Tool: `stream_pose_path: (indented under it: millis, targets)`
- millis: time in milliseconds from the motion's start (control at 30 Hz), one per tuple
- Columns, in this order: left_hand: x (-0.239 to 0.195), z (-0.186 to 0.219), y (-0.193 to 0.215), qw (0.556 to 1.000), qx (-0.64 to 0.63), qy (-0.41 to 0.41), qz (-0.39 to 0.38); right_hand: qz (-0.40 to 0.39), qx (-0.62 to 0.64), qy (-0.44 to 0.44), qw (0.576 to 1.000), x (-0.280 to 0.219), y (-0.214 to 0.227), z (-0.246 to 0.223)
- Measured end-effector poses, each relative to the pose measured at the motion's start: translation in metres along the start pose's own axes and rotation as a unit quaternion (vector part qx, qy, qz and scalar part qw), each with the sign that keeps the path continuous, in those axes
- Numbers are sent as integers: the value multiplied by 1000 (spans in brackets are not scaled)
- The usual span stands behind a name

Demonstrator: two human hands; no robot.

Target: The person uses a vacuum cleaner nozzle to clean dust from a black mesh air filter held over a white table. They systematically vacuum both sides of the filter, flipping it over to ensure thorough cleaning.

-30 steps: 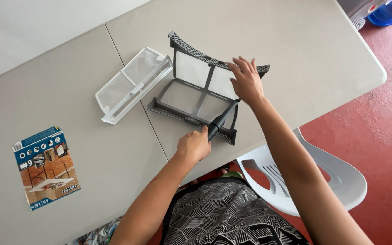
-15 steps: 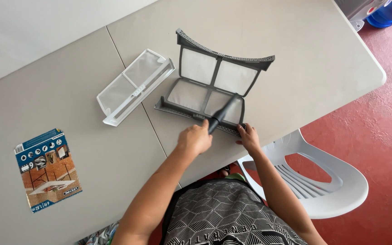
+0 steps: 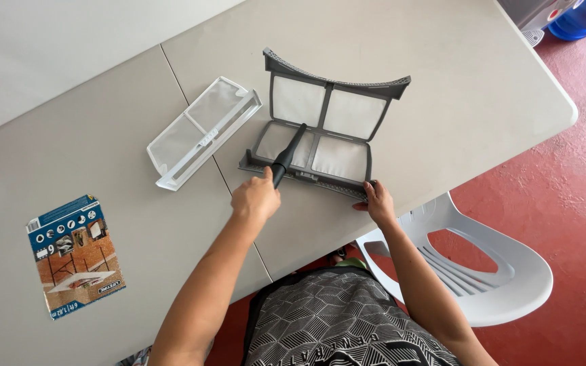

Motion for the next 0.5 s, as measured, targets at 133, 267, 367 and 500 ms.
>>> stream_pose_path:
  millis: [133,267,367,500]
  targets:
    - [12,3,3,1000,-20,7,7,16,-94,23,995,-15,0,-49]
    - [17,-5,10,998,-54,36,12,20,-154,55,986,-31,-3,-72]
    - [-1,13,15,998,-60,10,1,27,-136,66,988,-31,-6,-76]
    - [-14,18,38,998,-55,8,-17,34,-106,62,992,-27,-6,-68]
Point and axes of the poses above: each hand's wrist, its own x-axis towards the middle knuckle, its own y-axis out of the back of the hand, z = x × y, the point moved 4 cm from there along x, towards the middle knuckle, and after that the axes turned 12 degrees about y, right-handed, at the moved point
